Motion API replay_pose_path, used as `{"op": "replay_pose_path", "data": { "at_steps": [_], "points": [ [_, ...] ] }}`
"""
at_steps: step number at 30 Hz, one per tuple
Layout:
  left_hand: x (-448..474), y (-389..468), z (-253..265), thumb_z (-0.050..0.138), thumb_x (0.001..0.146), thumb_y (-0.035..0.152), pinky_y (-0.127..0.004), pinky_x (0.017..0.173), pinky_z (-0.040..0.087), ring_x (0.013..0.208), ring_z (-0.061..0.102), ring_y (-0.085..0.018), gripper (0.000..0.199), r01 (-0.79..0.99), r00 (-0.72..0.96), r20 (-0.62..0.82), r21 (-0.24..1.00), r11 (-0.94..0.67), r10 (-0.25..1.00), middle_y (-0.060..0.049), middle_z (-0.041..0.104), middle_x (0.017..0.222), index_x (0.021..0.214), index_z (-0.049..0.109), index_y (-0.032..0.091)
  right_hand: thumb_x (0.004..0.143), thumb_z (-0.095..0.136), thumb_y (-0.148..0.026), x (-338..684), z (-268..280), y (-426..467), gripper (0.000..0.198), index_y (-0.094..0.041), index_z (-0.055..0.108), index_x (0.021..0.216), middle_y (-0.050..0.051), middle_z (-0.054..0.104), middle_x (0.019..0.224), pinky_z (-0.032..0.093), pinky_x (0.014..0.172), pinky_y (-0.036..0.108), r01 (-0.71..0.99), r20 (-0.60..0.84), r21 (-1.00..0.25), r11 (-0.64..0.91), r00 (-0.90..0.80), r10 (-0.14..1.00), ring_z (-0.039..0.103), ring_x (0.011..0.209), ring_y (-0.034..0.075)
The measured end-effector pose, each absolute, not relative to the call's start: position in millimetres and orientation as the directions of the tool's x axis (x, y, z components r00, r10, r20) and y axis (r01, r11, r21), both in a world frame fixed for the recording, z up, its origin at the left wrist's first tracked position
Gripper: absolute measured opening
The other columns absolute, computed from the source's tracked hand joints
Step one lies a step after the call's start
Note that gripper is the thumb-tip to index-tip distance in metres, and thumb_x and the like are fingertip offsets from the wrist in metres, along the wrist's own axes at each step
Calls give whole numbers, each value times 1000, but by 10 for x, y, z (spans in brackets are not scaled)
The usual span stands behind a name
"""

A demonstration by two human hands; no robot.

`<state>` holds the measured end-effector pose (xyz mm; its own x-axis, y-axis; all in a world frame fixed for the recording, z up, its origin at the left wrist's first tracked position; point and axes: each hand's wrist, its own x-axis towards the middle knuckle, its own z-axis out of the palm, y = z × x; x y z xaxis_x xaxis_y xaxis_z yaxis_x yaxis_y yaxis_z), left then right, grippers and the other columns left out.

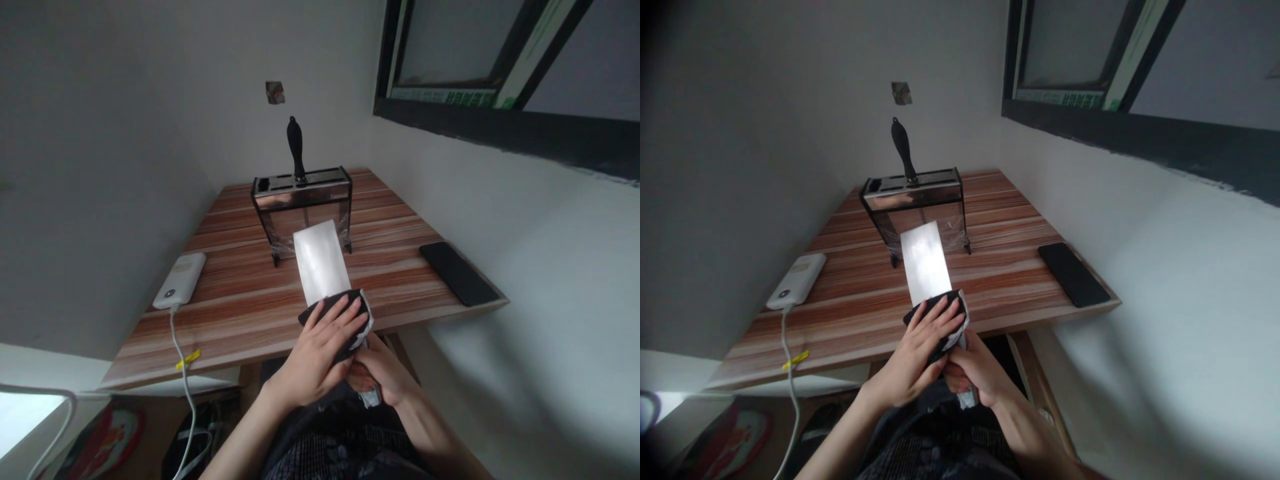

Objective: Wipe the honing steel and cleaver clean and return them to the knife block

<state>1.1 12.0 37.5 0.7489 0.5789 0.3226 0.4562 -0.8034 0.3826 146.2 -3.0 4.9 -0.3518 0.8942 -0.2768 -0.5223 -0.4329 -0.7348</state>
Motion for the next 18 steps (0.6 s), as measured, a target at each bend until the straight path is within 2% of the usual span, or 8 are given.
{"op": "replay_pose_path", "data": {
  "at_steps": [7, 18],
  "points": [
    [-9, 215, 431, 34, 93, 21, -50, 115, 6, 143, 9, -25, 58, 528, 703, 336, 343, -777, 627, -7, 16, 155, 148, 14, 21, 66, 74, -33, 1487, -20, -85, 34, -19, 44, 60, -11, 37, 36, 20, 30, 15, -448, -286, -734, -510, -477, 831, 25, 29, 1],
    [-85, 575, 571, 33, 95, 22, -49, 115, 3, 144, 3, -23, 56, 611, 543, 474, 342, -713, 693, -6, 10, 156, 148, 14, 22, 73, 69, -36, 1500, 3, -134, 30, -17, 46, 68, -11, 38, 48, 18, 33, 15, -402, -265, -743, -535, -558, 786, 23, 34, 0]
  ]
}}
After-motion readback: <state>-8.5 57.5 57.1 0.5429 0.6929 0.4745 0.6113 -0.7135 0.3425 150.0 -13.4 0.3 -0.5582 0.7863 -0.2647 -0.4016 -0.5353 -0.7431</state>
